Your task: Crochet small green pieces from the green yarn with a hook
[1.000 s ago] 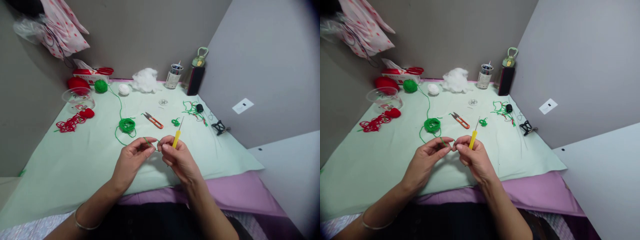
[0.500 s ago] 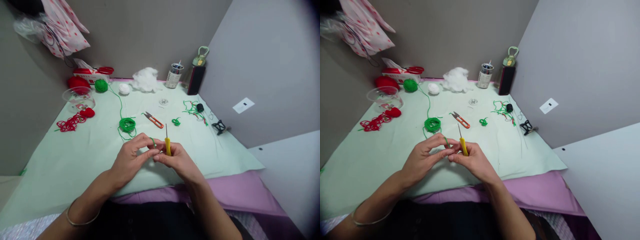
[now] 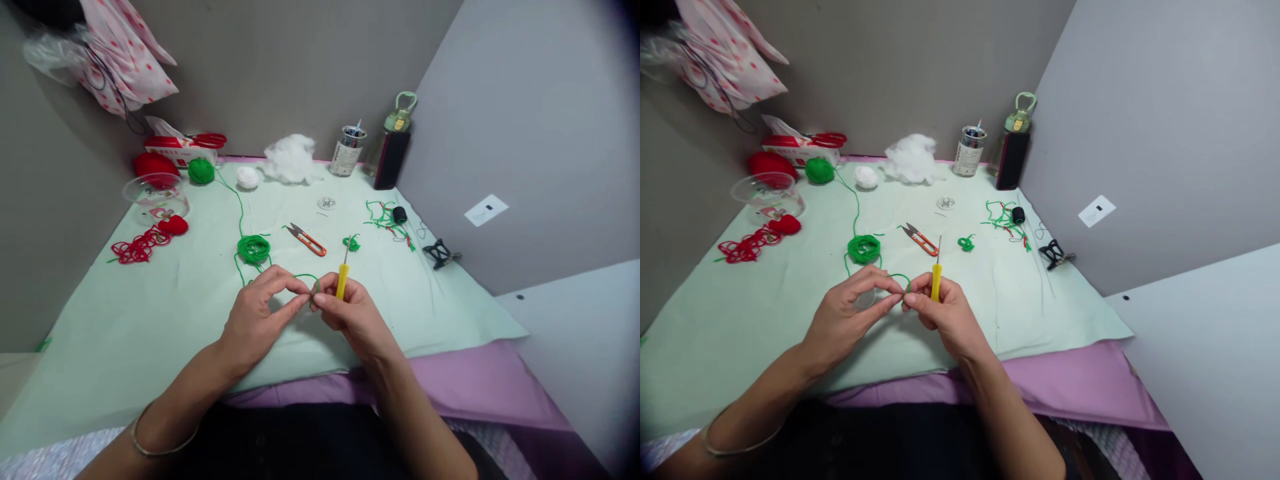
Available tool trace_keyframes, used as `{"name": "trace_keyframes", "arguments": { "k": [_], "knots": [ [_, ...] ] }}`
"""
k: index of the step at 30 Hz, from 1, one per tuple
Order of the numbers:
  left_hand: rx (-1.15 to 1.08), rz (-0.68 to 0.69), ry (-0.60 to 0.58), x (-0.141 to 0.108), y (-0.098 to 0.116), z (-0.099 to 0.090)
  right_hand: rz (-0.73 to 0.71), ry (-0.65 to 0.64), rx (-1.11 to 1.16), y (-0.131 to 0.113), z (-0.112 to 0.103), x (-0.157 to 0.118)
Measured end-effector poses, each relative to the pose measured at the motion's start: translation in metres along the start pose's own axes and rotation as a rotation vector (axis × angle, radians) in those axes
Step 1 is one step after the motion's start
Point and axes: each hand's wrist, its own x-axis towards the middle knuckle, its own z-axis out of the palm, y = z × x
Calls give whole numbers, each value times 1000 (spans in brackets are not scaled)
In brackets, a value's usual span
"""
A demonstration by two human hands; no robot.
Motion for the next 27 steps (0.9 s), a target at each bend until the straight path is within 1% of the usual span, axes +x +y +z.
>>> {"name": "trace_keyframes", "arguments": {
  "k": [4, 9, 11, 14, 18, 21, 23, 27],
  "knots": [
    [50, 23, 13, -1, 2, 2, -73, 115, -31, 3, 0, 2],
    [25, -11, 43, -2, 0, 5, -109, 190, -13, 5, 3, 4],
    [29, -5, 69, -2, -2, 7, -109, 197, -17, 6, 4, 4],
    [56, 52, 110, -1, -6, 7, -120, 200, -56, 10, 5, 3],
    [97, 106, 141, 0, -10, 7, -185, 247, -156, 12, 8, 0],
    [110, 112, 188, 0, -10, 7, -240, 269, -216, 10, 10, -3],
    [91, 99, 195, -1, -7, 8, -252, 265, -217, 10, 11, -3],
    [38, 59, 178, -2, -3, 8, -193, 233, -165, 11, 9, -2]
  ]
}}
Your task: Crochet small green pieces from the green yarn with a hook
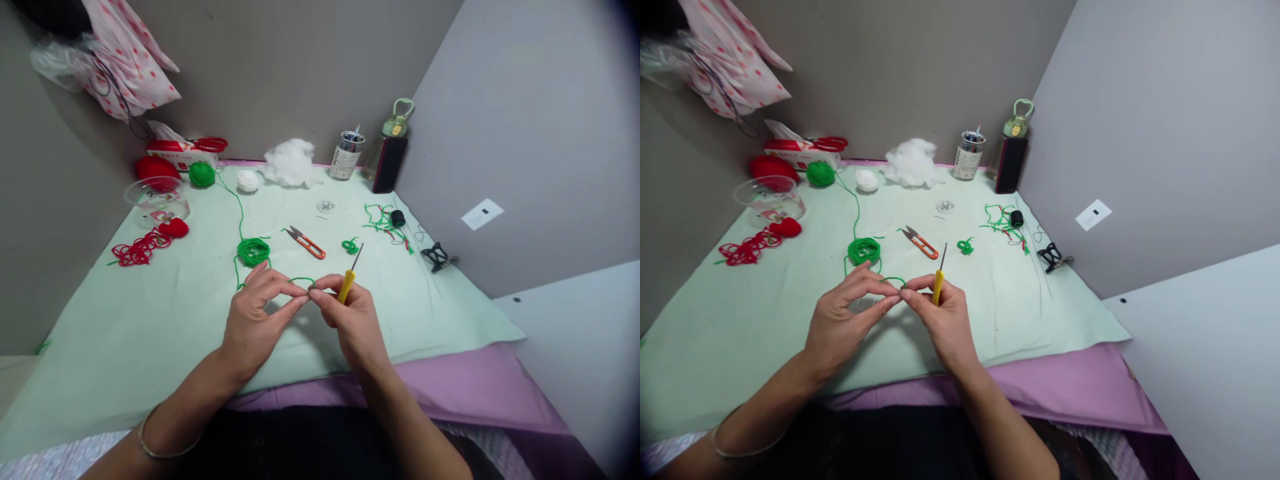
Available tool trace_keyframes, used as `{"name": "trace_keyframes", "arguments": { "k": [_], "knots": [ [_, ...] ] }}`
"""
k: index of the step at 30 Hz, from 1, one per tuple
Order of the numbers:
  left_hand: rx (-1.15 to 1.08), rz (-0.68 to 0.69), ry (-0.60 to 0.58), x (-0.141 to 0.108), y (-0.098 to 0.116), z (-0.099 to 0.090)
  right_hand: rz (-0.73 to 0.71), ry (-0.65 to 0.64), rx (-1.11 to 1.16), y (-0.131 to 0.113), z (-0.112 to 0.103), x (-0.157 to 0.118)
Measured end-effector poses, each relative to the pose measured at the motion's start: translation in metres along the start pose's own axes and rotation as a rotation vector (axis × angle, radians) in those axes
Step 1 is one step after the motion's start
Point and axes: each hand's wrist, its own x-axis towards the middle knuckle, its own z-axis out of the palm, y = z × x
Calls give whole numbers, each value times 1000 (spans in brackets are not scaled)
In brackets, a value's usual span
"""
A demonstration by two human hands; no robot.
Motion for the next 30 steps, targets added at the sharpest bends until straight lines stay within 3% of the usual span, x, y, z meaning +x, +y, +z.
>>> {"name": "trace_keyframes", "arguments": {
  "k": [3, 7, 10, 15, 21, 26, 30],
  "knots": [
    [-18, -38, -16, 0, 2, 0, 69, -22, 30, 1, 0, 1],
    [-145, -235, -107, -1, 1, -2, 71, -46, 53, -1, -3, 2],
    [-343, -411, -151, -2, -1, -2, -52, -61, -7, -6, -13, 2],
    [-585, -600, -46, -2, -1, 0, -217, -7, -215, -14, -28, -3],
    [-631, -626, -26, -1, 3, 4, -458, 26, -177, -17, -22, -19],
    [-638, -607, -23, -3, 5, 6, -700, -22, -446, -18, -11, -27],
    [-658, -609, -27, -4, 6, 7, -906, 11, -710, -13, -6, -28]
  ]
}}
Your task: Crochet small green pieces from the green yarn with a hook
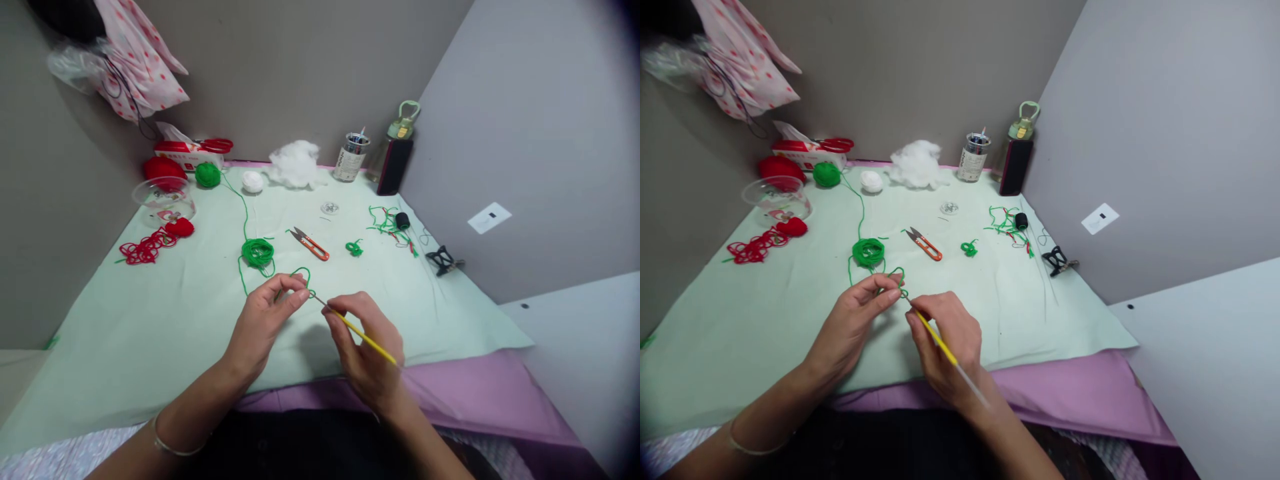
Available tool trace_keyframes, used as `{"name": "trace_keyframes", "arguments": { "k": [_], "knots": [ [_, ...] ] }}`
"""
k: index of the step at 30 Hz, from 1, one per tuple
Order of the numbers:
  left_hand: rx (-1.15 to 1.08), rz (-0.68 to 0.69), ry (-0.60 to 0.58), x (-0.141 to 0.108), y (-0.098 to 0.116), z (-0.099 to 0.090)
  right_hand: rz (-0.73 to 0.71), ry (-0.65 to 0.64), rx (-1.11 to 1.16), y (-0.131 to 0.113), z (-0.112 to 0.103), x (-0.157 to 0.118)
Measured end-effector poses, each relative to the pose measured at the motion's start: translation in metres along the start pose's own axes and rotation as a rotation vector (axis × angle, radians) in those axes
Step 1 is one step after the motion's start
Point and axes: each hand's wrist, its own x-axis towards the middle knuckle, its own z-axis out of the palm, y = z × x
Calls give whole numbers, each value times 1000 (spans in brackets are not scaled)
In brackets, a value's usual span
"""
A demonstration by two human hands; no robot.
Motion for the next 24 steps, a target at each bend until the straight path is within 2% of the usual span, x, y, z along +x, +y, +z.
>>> {"name": "trace_keyframes", "arguments": {
  "k": [5, 9, 15, 20, 24],
  "knots": [
    [-22, -6, -9, 0, -1, 1, -192, 37, -183, 7, 8, -6],
    [-45, -35, -24, -1, 0, 2, -165, 86, -170, 9, 11, -9],
    [-36, -34, -58, -3, 3, 4, -183, 64, -103, 7, 10, -8],
    [-69, -66, -72, -3, 4, 4, -139, 53, -83, 10, 8, -8],
    [-136, -122, -74, -1, 3, 3, -216, 66, -114, 17, 11, -10]
  ]
}}
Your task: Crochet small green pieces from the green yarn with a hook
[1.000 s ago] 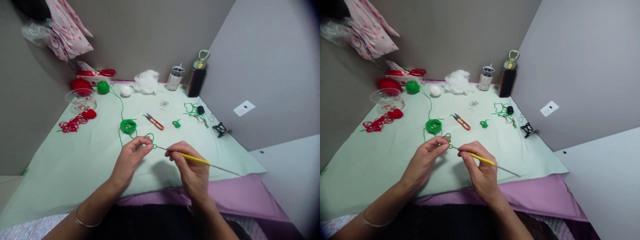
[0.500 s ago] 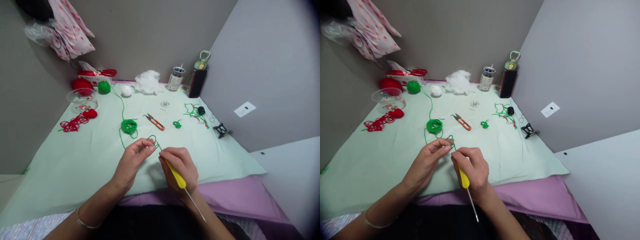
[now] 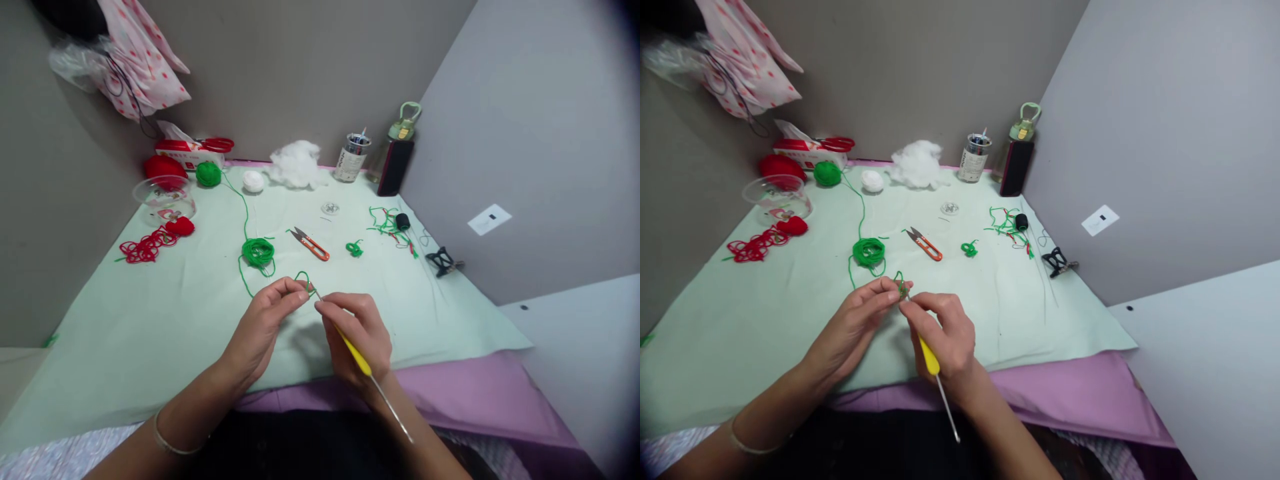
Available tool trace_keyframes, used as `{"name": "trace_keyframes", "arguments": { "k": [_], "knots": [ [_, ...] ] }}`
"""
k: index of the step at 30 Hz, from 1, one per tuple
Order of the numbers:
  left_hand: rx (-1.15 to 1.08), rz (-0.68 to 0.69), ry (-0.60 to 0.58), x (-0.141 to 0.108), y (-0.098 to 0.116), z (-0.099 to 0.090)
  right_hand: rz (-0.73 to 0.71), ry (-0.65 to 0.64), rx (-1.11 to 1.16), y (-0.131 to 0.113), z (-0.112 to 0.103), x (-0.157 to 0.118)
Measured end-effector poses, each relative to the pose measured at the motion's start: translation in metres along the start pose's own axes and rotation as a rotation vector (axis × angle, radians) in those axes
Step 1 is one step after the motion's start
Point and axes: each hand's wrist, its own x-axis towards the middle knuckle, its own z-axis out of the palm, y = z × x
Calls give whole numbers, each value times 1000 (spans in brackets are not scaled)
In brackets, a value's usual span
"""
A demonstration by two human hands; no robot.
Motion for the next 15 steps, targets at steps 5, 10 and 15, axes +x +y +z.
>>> {"name": "trace_keyframes", "arguments": {
  "k": [5, 10, 15],
  "knots": [
    [7, -17, -16, -1, 1, 1, -42, -4, 4, 2, 1, -3],
    [63, 5, -16, -3, 2, 0, 111, -79, 127, -4, -8, 5],
    [204, 83, -1, -2, 1, -3, 355, -88, 398, 0, -14, 8]
  ]
}}
